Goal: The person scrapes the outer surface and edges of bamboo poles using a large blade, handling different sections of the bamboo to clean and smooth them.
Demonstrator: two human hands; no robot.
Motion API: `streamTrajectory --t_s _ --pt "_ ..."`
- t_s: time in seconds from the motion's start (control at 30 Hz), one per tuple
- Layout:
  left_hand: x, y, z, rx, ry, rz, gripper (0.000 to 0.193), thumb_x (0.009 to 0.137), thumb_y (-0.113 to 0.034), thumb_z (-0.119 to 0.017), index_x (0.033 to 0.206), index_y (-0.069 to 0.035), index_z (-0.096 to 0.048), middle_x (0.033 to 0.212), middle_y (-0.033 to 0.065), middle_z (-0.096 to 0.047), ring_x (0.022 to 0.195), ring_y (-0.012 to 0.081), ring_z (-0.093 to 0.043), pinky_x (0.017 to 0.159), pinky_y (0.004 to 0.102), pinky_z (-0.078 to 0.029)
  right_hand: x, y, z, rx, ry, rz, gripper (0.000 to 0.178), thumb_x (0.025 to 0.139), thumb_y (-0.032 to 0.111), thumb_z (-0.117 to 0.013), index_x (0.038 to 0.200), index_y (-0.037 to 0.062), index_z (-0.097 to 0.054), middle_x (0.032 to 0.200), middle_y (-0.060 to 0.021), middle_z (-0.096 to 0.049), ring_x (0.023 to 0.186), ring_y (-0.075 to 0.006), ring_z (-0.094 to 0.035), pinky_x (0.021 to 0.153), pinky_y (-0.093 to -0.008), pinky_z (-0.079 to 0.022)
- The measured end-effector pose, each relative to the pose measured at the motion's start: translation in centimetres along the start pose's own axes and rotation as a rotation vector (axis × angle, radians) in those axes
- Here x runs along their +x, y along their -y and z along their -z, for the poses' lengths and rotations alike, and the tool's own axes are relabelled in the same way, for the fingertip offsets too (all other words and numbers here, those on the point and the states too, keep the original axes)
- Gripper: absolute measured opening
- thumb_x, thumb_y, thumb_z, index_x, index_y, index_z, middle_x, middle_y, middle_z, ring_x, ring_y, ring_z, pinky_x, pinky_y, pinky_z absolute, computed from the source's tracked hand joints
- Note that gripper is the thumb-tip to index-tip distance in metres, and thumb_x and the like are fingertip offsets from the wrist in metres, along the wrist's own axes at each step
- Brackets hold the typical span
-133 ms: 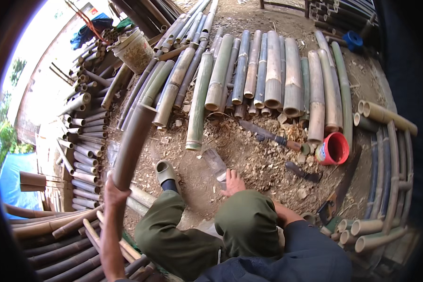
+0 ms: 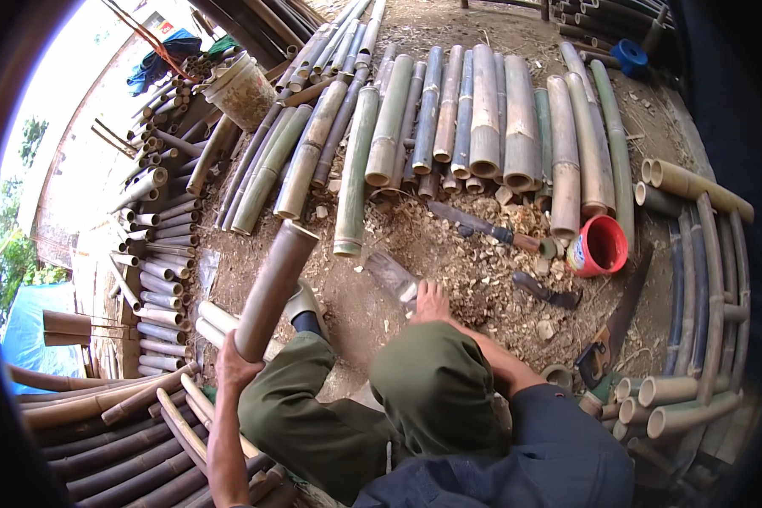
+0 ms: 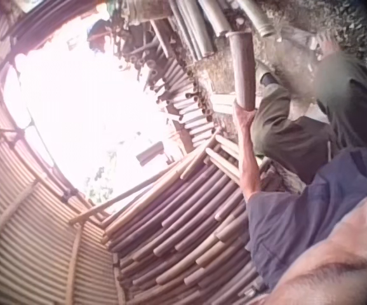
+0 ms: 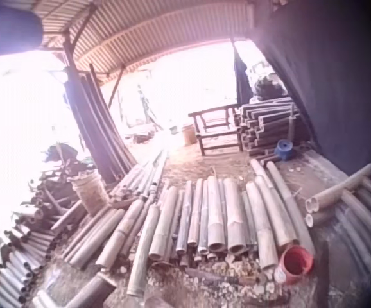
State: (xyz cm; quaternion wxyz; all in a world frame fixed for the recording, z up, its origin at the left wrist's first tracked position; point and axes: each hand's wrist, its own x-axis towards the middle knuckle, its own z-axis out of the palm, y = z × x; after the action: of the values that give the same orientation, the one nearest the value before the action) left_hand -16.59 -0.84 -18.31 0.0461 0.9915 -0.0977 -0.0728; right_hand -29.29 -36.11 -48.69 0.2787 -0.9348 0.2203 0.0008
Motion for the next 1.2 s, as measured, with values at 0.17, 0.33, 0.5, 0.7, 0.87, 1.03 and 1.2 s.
streamTrajectory --t_s 0.17,0.33,0.5,0.7,0.87,1.03,1.2 --pt "-4.8 -3.1 -3.7 -0.056 0.029 -0.035 0.101 0.059 -0.049 -0.09 0.14 -0.005 -0.047 0.124 0.0262 -0.062 0.115 0.0391 -0.062 0.097 0.0467 -0.048 0.0 -7.0 3.6 -0.126 0.06 -0.096 0.07 0.074 0.035 -0.079 0.127 -0.0008 -0.048 0.132 -0.0214 -0.049 0.127 -0.0383 -0.046 0.105 -0.0493 -0.041" --pt "-3.6 -1.6 -8.9 -0.093 0.227 -0.146 0.097 0.056 -0.031 -0.087 0.14 -0.003 -0.047 0.126 0.0214 -0.061 0.117 0.0366 -0.06 0.103 0.0442 -0.048 0.4 -10.8 3.2 -0.15 0.08 -0.066 0.061 0.086 0.038 -0.068 0.13 0.0003 -0.047 0.135 -0.0226 -0.048 0.129 -0.0414 -0.045 0.109 -0.0503 -0.038" --pt "-3.0 -5.3 -17.2 -0.196 0.45 -0.248 0.098 0.058 -0.032 -0.085 0.141 0.0 -0.045 0.128 0.0226 -0.06 0.12 0.0365 -0.058 0.105 0.0434 -0.046 -0.8 -16.1 8.4 0.065 0.207 -0.13 0.078 0.076 0.05 -0.078 0.132 -0.0009 -0.058 0.131 -0.0283 -0.057 0.128 -0.0416 -0.051 0.109 -0.0457 -0.041" --pt "-1.1 -7.4 -25.2 -0.266 0.623 -0.377 0.097 0.06 -0.039 -0.086 0.14 -0.001 -0.046 0.123 0.0259 -0.061 0.116 0.0416 -0.059 0.103 0.0452 -0.047 -6.9 -22.4 16.1 -0.307 -0.321 -0.349 0.058 0.081 0.025 -0.073 0.131 0.0013 -0.054 0.129 -0.0215 -0.054 0.127 -0.0435 -0.045 0.106 -0.0507 -0.041" --pt "8.2 -10.5 -26.0 -0.45 0.582 -0.212 0.112 0.065 -0.053 -0.087 0.143 0.007 -0.037 0.13 0.0315 -0.055 0.125 0.0438 -0.053 0.106 0.0465 -0.044 -11.9 -27.8 16.2 -0.281 0.009 -0.456 0.055 0.08 0.02 -0.074 0.128 0.0006 -0.054 0.131 -0.0221 -0.049 0.125 -0.0427 -0.046 0.103 -0.0501 -0.043" --pt "18.2 -23.1 -22.6 -0.264 0.018 -0.192 0.119 0.066 -0.046 -0.088 0.15 0.006 -0.022 0.143 0.0305 -0.039 0.134 0.0437 -0.042 0.108 0.0489 -0.043 -11.1 -27.9 15.0 -0.373 -0.008 -0.504 0.052 0.077 0.012 -0.076 0.124 0.0009 -0.056 0.126 -0.0212 -0.05 0.123 -0.0415 -0.047 0.1 -0.0477 -0.045" --pt "23.7 -26.9 -22.2 -0.607 0.273 -0.086 0.108 0.068 -0.034 -0.086 0.148 0.005 -0.025 0.13 0.0258 -0.052 0.116 0.0377 -0.059 0.099 0.0462 -0.052 -11.8 -27.1 15.4 -0.466 -0.045 -0.487 0.054 0.076 0.011 -0.074 0.126 0.0023 -0.055 0.126 -0.0203 -0.048 0.122 -0.0406 -0.046 0.104 -0.0498 -0.04"
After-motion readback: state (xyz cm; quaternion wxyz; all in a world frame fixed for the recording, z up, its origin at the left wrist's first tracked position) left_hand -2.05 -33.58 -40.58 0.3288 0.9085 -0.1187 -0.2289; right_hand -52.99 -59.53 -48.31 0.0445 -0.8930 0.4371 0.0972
